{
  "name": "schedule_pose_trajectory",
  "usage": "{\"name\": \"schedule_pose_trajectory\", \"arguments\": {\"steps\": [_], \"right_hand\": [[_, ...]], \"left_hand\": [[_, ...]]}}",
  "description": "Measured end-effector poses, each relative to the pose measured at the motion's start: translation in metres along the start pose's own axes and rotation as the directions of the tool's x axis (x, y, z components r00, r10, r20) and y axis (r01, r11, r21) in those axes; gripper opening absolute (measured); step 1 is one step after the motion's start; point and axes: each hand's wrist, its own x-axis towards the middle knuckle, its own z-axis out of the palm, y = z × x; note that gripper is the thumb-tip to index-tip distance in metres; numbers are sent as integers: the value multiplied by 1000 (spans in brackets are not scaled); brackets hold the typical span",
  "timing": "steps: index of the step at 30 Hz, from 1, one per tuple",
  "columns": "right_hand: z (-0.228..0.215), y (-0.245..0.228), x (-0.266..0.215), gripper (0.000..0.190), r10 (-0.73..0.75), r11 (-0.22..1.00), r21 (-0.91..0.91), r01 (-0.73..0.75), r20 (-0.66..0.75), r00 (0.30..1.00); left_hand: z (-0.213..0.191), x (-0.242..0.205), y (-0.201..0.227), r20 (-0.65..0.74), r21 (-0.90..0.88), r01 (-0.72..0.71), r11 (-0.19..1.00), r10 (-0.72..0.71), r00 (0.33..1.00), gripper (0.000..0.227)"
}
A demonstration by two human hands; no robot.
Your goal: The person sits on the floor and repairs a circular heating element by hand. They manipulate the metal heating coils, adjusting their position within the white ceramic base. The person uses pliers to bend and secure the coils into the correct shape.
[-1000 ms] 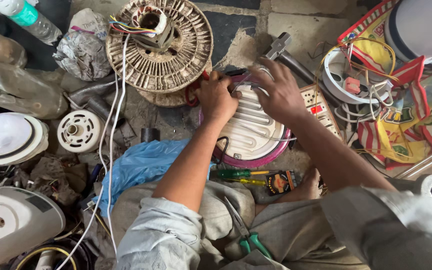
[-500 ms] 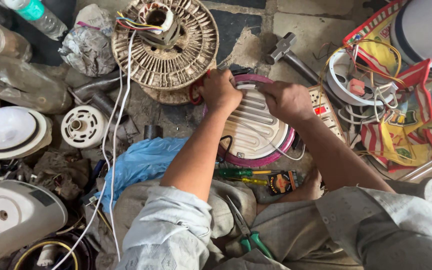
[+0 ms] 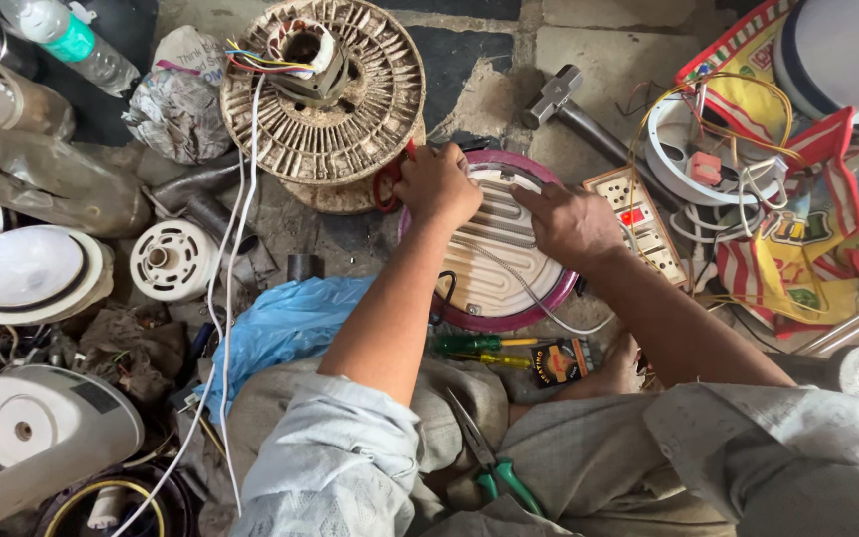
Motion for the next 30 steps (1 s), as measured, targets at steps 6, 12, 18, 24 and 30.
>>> {"name": "schedule_pose_trajectory", "arguments": {"steps": [6, 12, 18, 24, 30], "right_hand": [[7, 1, -1, 37, 35, 999, -6, -35, 3, 999], [10, 3, -2, 32, 21, 999, 29, -19, -61, 998], [7, 7, 0, 23, 59, 982, 184, -44, -72, 996], [1, 10, -5, 20, 125, 973, 202, -111, -59, 990], [-13, 10, -23, 25, 132, 978, 165, -130, -2, 991]], "left_hand": [[14, -23, -28, -234, -17, -373, 928, 359, 904, 22], [20, -22, -31, -84, 339, -615, 711, 675, 733, 23], [18, -39, -23, -55, 389, -632, 671, 701, 711, 29], [11, -35, -13, -136, 255, -579, 775, 621, 772, 24], [12, -18, -12, -121, 166, -515, 841, 535, 836, 10]]}}
